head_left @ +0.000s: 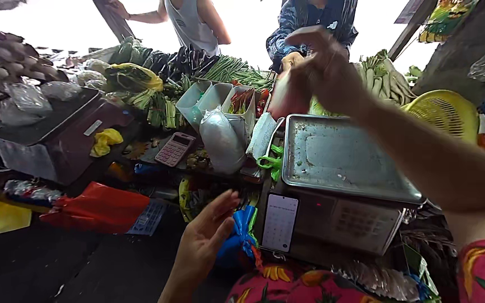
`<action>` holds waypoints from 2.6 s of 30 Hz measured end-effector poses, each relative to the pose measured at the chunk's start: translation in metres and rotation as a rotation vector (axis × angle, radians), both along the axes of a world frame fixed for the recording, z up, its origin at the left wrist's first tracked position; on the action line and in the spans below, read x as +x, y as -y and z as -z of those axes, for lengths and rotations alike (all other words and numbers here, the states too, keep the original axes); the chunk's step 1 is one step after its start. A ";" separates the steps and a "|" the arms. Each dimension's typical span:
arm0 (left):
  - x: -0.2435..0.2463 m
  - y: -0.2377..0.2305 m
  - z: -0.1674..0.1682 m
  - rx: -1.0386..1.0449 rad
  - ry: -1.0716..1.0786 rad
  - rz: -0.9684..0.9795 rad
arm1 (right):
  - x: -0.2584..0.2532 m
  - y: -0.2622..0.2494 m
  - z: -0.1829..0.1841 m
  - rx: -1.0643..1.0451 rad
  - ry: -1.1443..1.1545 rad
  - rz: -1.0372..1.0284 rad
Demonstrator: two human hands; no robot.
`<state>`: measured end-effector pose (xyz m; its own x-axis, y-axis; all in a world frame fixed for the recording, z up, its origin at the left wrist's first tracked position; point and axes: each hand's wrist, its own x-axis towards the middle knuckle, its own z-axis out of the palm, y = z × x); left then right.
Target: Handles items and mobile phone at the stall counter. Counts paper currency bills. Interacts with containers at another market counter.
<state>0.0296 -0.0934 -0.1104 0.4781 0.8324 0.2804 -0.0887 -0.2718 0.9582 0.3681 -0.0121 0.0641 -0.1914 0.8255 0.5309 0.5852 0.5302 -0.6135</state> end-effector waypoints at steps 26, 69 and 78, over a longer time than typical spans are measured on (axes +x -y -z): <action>0.043 -0.012 -0.008 0.030 0.141 -0.210 | 0.118 -0.083 0.039 0.030 -0.004 0.240; 0.084 0.008 -0.039 -0.311 0.079 0.264 | -0.072 0.188 0.106 0.162 0.047 0.636; 0.093 0.018 -0.049 -0.417 0.218 0.223 | -0.103 0.189 0.133 0.326 0.346 0.406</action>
<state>0.1221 -0.1111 -0.0617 0.6242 0.7789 0.0597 -0.3105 0.1773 0.9339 0.2648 -0.2012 -0.0692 -0.1019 0.6742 0.7315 0.9152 0.3517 -0.1967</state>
